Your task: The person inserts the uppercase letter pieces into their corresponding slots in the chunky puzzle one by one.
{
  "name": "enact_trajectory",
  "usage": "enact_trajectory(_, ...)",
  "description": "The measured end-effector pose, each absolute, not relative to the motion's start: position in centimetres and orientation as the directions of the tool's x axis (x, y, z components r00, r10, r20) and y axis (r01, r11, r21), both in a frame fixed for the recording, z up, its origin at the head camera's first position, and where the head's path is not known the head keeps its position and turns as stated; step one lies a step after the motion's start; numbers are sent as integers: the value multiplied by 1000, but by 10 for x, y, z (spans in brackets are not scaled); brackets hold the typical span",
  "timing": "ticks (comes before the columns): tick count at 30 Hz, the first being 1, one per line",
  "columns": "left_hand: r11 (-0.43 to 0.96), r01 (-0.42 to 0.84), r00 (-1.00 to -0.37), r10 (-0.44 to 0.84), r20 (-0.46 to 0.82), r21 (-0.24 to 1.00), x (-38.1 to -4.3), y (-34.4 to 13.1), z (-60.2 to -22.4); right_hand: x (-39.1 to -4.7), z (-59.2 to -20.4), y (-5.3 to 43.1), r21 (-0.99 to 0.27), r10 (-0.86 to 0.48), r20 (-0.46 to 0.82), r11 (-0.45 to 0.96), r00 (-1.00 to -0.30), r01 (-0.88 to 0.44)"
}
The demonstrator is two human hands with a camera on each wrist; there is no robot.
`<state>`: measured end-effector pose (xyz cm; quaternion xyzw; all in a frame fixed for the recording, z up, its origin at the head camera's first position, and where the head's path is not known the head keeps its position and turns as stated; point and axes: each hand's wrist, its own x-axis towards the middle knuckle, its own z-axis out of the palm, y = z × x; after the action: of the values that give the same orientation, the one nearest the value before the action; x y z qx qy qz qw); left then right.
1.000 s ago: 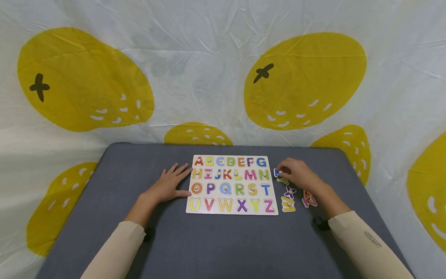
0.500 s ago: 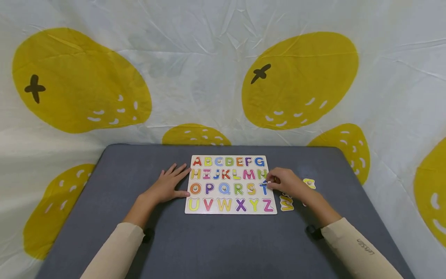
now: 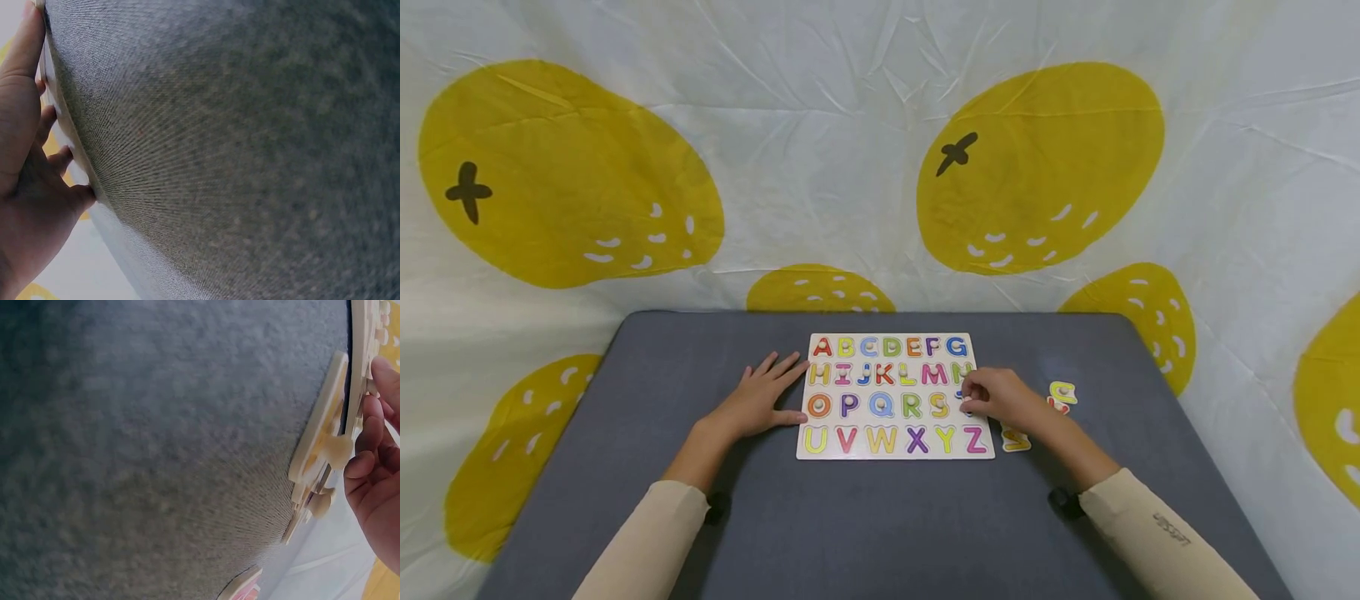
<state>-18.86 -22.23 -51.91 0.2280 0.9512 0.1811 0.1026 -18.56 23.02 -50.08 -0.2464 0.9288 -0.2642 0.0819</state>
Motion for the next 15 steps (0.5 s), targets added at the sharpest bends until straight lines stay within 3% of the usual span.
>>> enact_trajectory(15, 835, 392, -876, 467, -122, 387, -188, -222, -516, -185, -498, 236, -488, -520, -45, 756, -853, -435)
